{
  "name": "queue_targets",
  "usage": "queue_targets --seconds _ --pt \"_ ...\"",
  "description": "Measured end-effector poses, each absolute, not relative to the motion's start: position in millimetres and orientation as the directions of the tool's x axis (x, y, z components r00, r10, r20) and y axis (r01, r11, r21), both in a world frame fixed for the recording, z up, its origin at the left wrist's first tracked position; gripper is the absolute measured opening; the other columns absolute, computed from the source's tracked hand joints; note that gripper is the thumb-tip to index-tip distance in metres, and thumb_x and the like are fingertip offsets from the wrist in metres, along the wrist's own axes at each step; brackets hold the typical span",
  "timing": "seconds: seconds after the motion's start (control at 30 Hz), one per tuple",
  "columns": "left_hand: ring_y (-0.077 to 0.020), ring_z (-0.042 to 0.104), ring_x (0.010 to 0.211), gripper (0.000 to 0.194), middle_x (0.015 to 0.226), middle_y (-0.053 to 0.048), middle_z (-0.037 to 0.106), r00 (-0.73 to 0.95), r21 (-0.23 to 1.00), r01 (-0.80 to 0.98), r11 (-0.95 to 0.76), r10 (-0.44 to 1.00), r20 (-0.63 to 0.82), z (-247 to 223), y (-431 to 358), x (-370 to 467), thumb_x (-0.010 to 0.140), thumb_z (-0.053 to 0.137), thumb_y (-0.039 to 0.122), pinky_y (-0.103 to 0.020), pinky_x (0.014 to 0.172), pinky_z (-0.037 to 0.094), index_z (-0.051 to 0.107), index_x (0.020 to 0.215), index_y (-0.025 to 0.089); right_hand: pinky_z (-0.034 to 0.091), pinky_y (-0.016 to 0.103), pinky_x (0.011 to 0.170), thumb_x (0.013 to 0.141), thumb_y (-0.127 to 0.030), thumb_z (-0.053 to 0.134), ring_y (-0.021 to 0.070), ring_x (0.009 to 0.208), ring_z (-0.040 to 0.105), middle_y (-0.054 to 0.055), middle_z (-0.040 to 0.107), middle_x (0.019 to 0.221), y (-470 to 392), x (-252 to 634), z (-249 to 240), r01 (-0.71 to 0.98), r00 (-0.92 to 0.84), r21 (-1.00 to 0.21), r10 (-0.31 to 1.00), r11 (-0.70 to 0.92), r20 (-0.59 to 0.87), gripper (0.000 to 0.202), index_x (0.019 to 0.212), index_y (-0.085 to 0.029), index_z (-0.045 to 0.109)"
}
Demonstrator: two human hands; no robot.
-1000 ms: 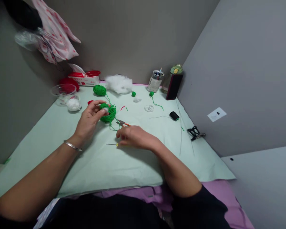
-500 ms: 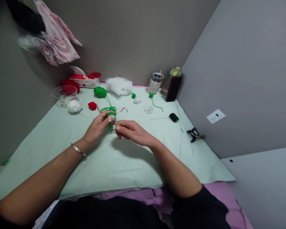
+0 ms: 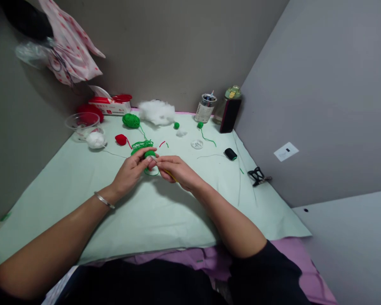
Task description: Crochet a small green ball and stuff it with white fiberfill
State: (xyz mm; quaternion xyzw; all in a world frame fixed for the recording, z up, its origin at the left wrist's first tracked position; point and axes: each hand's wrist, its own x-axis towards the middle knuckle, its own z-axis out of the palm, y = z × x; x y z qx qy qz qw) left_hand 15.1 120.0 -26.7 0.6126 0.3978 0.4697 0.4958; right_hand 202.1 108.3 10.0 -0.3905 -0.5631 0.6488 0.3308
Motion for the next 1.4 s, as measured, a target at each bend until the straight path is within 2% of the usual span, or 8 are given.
queue_targets --seconds 0.4,0.63,0.83,0.9,1.0,1.1,1.2,1.4 --pt "-0.0214 0.062 0.080 0.024 0.088 -0.003 0.069 0.175 0.949 0.155 -0.275 0.953 0.247 -29.3 116.9 17.6 0.097 0.062 0.033 -0.034 0.077 0.050 0.070 0.117 0.022 0.015 0.024 0.044 0.089 -0.034 0.059 0.0085 0.044 0.014 -0.012 0.031 0.046 111.5 197.4 9.3 -0.130 -0.491 -0.939 0.843 -0.319 -0.218 0.018 0.085 -0.017 0.065" --pt "-0.0176 0.053 0.059 0.025 0.065 0.001 0.060 0.254 0.968 0.086 -0.236 0.945 0.208 -13.8 116.9 19.7 0.096 0.055 0.037 -0.031 0.059 0.045 0.072 0.102 0.019 0.033 0.028 0.061 0.099 -0.032 0.051 0.0122 0.059 0.041 -0.004 0.052 0.064 85.9 186.1 9.4 0.308 -0.330 -0.913 0.930 0.268 0.162 0.022 0.089 -0.020 0.066" --pt "-0.0168 0.051 0.053 0.022 0.059 0.003 0.055 0.241 0.965 0.092 -0.247 0.945 0.220 -12.6 113.6 18.5 0.092 0.053 0.029 -0.030 0.054 0.040 0.072 0.098 0.019 0.029 0.030 0.063 0.097 -0.025 0.050 0.0123 0.056 0.033 -0.004 0.049 0.066 76.5 181.2 7.8 0.506 -0.363 -0.727 0.879 0.465 0.309 0.012 0.090 -0.022 0.059" --pt "-0.0168 0.049 0.053 0.022 0.058 0.004 0.053 0.206 0.960 0.107 -0.259 0.950 0.233 -15.7 113.4 18.6 0.093 0.052 0.026 -0.030 0.055 0.039 0.072 0.099 0.020 0.028 0.028 0.060 0.095 -0.025 0.053 0.0118 0.056 0.034 -0.005 0.047 0.063 80.9 180.2 7.5 0.406 -0.349 -0.829 0.904 0.384 0.248 0.010 0.087 -0.022 0.058" --pt "-0.0181 0.051 0.063 0.021 0.065 0.003 0.057 0.139 0.952 0.119 -0.281 0.954 0.264 -20.3 114.7 18.9 0.094 0.053 0.023 -0.030 0.064 0.043 0.072 0.102 0.021 0.024 0.024 0.051 0.096 -0.030 0.054 0.0103 0.049 0.027 -0.009 0.038 0.053 92.6 181.6 9.0 0.031 -0.433 -0.999 0.901 0.013 -0.002 0.014 0.089 -0.020 0.061" --pt "-0.0208 0.058 0.087 0.019 0.093 -0.002 0.068 0.078 0.951 0.096 -0.292 0.955 0.286 -22.8 116.3 19.4 0.093 0.057 0.021 -0.032 0.083 0.047 0.073 0.103 0.023 0.017 0.020 0.044 0.097 -0.029 0.054 0.0087 0.045 0.013 -0.013 0.029 0.049 104.2 187.2 10.1 -0.222 -0.597 -0.910 0.787 -0.349 -0.156 0.016 0.096 -0.017 0.064" --pt "-0.0213 0.063 0.095 0.018 0.102 -0.004 0.071 0.102 0.966 0.018 -0.256 0.962 0.253 -24.3 117.7 20.4 0.096 0.058 0.026 -0.034 0.090 0.049 0.072 0.107 0.024 0.016 0.018 0.041 0.098 -0.024 0.055 0.0077 0.044 0.010 -0.013 0.029 0.047 107.4 192.3 8.1 -0.295 -0.682 -0.839 0.716 -0.456 -0.150 0.016 0.099 -0.015 0.067" --pt "-0.0140 0.061 0.070 0.022 0.099 -0.006 0.073 0.146 0.978 -0.189 -0.086 0.983 0.115 -26.9 123.0 18.5 0.101 0.051 0.032 -0.026 0.066 0.050 0.066 0.114 0.021 0.023 0.021 0.042 0.096 -0.030 0.061 0.0065 0.040 0.028 -0.010 0.042 0.047 92.2 187.6 3.7 -0.102 -0.917 -0.894 0.390 -0.436 -0.086 0.025 0.105 -0.010 0.073"
